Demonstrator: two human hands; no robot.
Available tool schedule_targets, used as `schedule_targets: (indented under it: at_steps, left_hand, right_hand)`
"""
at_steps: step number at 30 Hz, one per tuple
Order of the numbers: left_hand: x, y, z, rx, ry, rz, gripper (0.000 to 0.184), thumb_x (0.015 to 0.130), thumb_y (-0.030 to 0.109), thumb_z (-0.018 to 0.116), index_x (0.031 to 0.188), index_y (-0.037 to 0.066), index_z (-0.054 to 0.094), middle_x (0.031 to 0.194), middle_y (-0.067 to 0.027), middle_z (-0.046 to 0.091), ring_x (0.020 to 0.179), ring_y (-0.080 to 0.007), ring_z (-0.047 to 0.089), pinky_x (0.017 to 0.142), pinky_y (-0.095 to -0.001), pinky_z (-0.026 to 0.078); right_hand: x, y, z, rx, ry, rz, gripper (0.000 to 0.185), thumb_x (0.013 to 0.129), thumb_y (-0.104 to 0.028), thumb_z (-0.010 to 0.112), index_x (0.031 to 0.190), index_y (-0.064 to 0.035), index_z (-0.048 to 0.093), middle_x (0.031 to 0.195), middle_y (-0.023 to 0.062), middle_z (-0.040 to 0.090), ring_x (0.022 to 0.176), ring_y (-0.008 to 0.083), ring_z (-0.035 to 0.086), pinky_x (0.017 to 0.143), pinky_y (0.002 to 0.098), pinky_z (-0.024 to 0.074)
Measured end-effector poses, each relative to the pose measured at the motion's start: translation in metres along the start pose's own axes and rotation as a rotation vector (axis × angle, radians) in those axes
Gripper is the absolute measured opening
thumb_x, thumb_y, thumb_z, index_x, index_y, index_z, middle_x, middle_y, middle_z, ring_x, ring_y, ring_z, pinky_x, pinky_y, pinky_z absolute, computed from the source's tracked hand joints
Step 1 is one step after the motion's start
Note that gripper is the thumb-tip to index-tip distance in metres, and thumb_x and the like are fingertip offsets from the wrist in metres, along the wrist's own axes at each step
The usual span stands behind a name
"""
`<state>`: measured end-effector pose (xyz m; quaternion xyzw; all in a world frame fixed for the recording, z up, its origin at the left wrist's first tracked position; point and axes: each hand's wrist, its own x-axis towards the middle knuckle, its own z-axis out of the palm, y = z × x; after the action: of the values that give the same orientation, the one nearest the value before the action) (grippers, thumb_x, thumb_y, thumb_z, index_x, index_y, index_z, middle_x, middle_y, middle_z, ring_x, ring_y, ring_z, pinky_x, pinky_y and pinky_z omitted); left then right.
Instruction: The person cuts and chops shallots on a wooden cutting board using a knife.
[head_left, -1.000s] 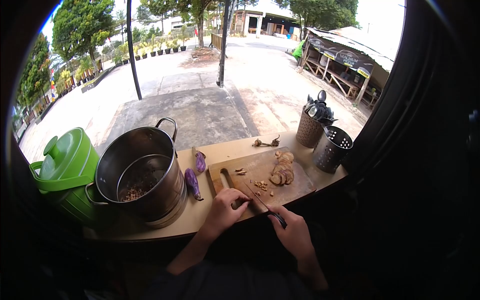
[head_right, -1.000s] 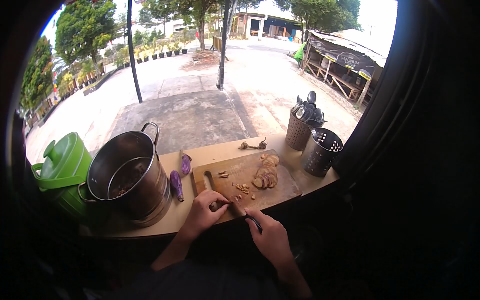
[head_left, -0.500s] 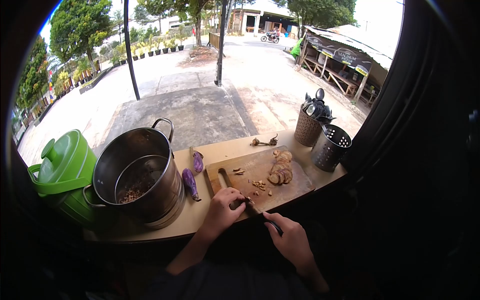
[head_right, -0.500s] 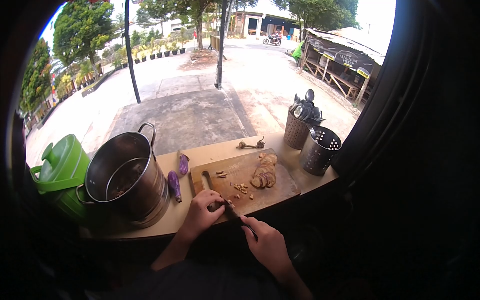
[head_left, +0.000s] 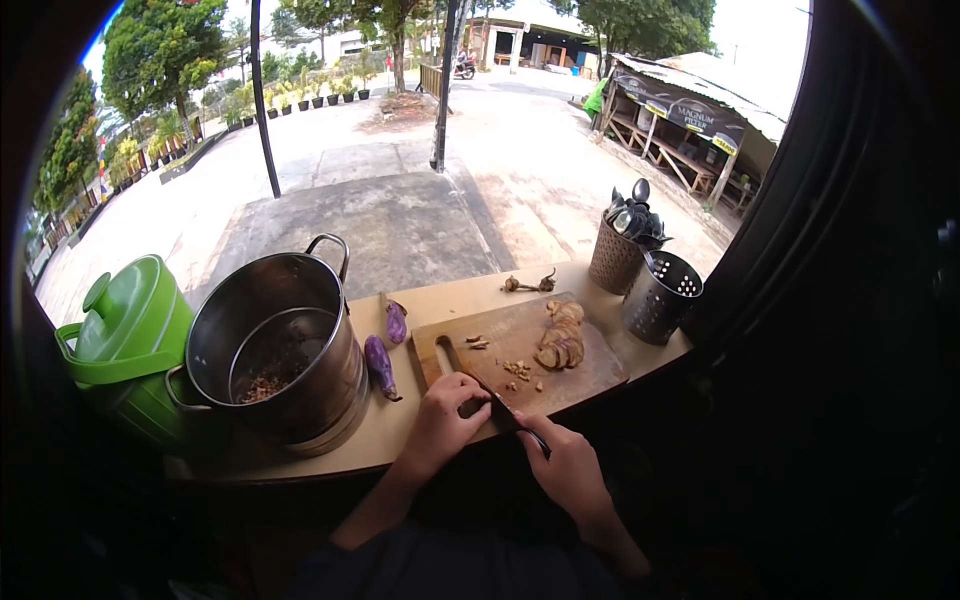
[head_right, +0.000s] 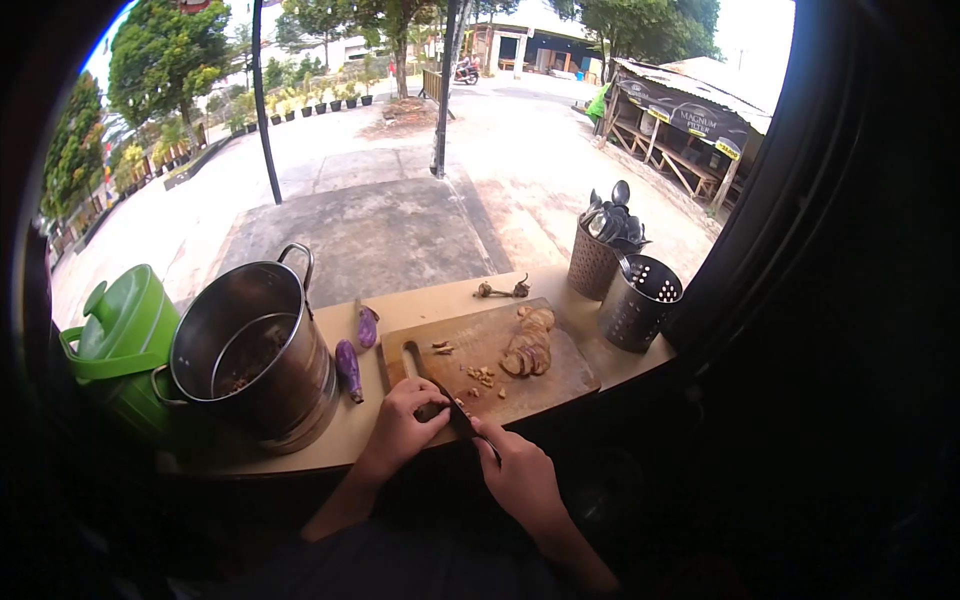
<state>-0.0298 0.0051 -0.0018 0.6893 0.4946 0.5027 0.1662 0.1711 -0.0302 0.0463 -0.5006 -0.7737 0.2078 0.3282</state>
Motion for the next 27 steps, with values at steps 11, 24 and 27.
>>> schedule_targets:
  at_steps: [11,24,27]
  left_hand:
    - [0.002,0.002,-0.001,0.006,-0.025,0.005,0.011,0.081,0.008,0.077,0.090,0.003,0.072,0.093,-0.0109,0.068,0.095,-0.0303,0.066,0.087,-0.0396,0.052]
    - [0.000,0.002,0.000,0.033,0.011,0.022,0.022,0.079,0.005,0.076,0.098,0.000,0.065,0.096,-0.0147,0.064,0.094,-0.0329,0.066,0.084,-0.0396,0.053]
    - [-0.002,-0.002,0.001,0.047,0.014,0.020,0.020,0.079,0.004,0.075,0.096,-0.001,0.065,0.095,-0.0148,0.064,0.094,-0.0334,0.066,0.085,-0.0395,0.053]
  right_hand:
    - [0.001,0.005,-0.005,0.004,0.041,0.006,0.022,0.094,-0.012,0.070,0.115,-0.0056,0.070,0.097,0.0209,0.072,0.089,0.0388,0.071,0.072,0.0411,0.0548]
    - [-0.017,-0.002,-0.007,0.032,0.034,0.001,0.024,0.094,-0.013,0.070,0.117,-0.0062,0.069,0.099,0.0188,0.073,0.092,0.0367,0.072,0.075,0.0383,0.0563]
    - [-0.018,-0.001,-0.006,0.042,0.041,-0.011,0.023,0.095,-0.013,0.070,0.117,-0.0065,0.069,0.099,0.0190,0.073,0.092,0.0366,0.072,0.075,0.0383,0.0563]
